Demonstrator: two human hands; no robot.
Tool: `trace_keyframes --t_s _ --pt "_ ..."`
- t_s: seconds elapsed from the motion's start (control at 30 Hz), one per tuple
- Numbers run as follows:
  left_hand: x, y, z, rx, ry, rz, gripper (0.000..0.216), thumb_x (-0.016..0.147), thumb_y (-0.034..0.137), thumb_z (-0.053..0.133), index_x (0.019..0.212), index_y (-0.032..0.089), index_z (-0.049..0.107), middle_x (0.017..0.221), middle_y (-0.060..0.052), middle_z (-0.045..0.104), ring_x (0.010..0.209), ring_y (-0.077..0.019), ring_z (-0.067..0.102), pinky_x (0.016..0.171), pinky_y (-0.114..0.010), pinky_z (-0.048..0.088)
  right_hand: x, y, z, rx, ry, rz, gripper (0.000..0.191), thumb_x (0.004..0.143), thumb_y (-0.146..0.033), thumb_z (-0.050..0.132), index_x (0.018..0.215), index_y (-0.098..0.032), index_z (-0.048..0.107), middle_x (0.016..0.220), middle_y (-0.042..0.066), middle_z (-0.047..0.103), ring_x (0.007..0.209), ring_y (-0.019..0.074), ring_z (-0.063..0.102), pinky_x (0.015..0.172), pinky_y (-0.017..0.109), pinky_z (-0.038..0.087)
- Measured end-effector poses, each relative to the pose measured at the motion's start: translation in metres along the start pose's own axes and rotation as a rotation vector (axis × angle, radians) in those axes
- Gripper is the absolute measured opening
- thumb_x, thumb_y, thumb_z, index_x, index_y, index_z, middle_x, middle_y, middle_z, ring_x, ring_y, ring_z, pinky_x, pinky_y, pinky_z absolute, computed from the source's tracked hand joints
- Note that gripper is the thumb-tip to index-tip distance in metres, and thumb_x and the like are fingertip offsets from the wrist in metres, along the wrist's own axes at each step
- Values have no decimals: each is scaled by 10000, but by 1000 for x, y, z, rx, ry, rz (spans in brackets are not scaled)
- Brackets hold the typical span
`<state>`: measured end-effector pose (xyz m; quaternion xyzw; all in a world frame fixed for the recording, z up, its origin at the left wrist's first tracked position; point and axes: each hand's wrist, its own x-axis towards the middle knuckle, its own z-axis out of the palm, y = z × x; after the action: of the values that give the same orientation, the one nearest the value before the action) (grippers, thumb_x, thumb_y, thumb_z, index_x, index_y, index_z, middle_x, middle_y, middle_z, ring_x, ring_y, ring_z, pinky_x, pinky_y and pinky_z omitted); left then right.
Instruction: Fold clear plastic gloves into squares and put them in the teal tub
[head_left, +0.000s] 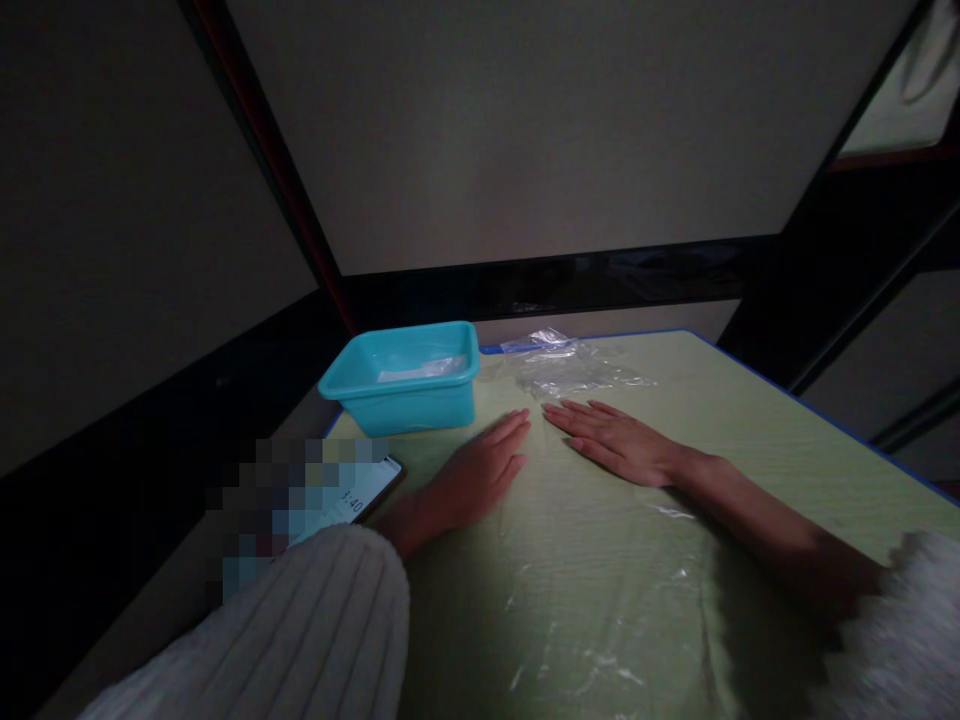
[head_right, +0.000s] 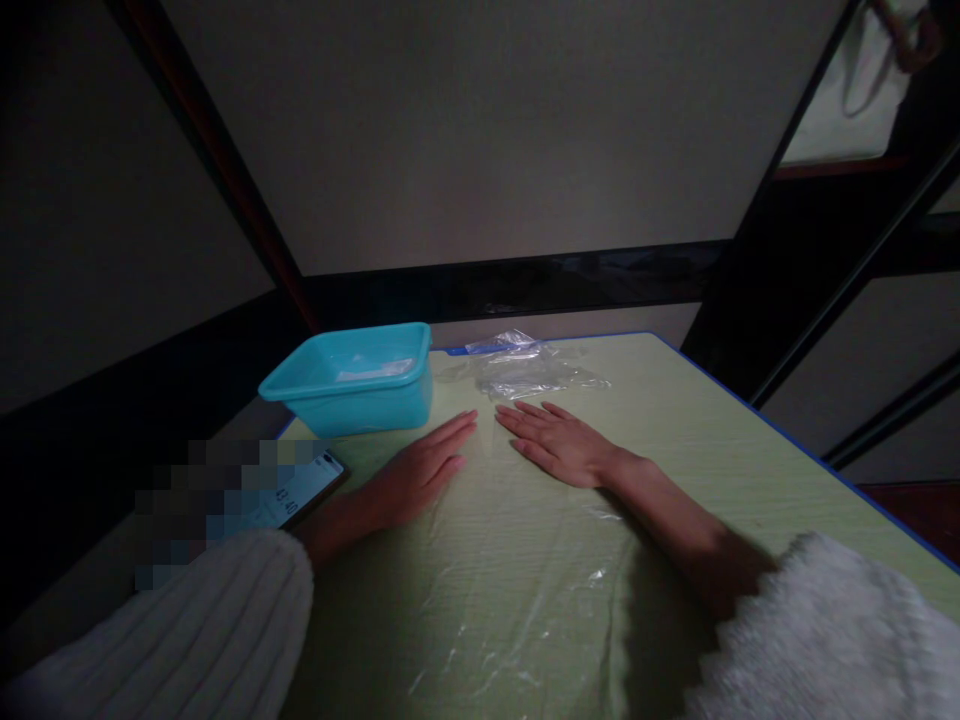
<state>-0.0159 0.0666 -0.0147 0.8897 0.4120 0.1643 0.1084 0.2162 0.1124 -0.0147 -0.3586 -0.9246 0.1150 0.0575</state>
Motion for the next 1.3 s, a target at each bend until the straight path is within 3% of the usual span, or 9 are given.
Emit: trace_keyframes --t_s 0.1,0.3,0.43,0.57,0.67,0.8,1.13,1.3 --pt "3 -11 2 104 -82 10 487 894 221 309 1351 52 319 1454 -166 278 1357 -201 221 1099 -401 210 0 -1 0 15 14 1 517 940 -425 174 1416 -237 252 1475 39 248 1357 213 189 1086 517 173" --pt "1 -13 2 151 -130 11 505 893 232 295 1361 45 298 1458 -177 258 1365 -222 191 1091 -425 204 -2 -1 -4 -31 90 31 537 938 -397 195 1390 -132 310 1462 122 266 1355 252 193 1072 565 132" --pt "3 -14 1 170 -146 15 493 901 228 272 1354 37 313 1456 -177 264 1364 -224 194 1097 -414 193 -4 -18 -9 -54 193 -145 514 942 -344 231 1413 -138 250 1468 117 249 1363 223 160 1085 543 110" --pt "3 -18 1 182 -164 24 487 906 240 263 1353 54 317 1460 -156 268 1364 -209 194 1098 -383 201 -7 -56 -4 25 10 -417 564 948 -367 260 1424 -74 179 1490 125 151 1374 171 61 1117 435 115" --pt "2 -19 1 193 -174 35 505 904 234 246 1362 24 284 1465 -171 243 1366 -214 183 1093 -388 210 -11 -78 4 71 -156 -534 629 938 -412 296 1408 -9 187 1482 165 128 1373 185 29 1124 392 111" --pt "2 -17 0 203 -167 42 497 896 214 238 1354 30 302 1466 -166 243 1369 -209 172 1092 -393 210 -17 -88 5 104 -242 -541 657 928 -451 309 1412 -28 179 1476 158 151 1372 201 71 1122 413 119" --pt "3 -15 -1 209 -167 36 510 883 220 245 1349 21 305 1459 -174 258 1362 -226 198 1087 -404 223 -35 -104 2 344 -254 -589 666 895 -406 421 1419 -61 198 1466 159 209 1363 217 143 1123 398 107" --pt "3 -15 -2 210 -175 36 508 888 222 244 1360 37 287 1468 -164 240 1367 -215 179 1090 -403 219 -44 -117 3 475 -379 -601 522 929 -275 282 1398 -46 270 1449 145 263 1350 228 194 1117 414 121"
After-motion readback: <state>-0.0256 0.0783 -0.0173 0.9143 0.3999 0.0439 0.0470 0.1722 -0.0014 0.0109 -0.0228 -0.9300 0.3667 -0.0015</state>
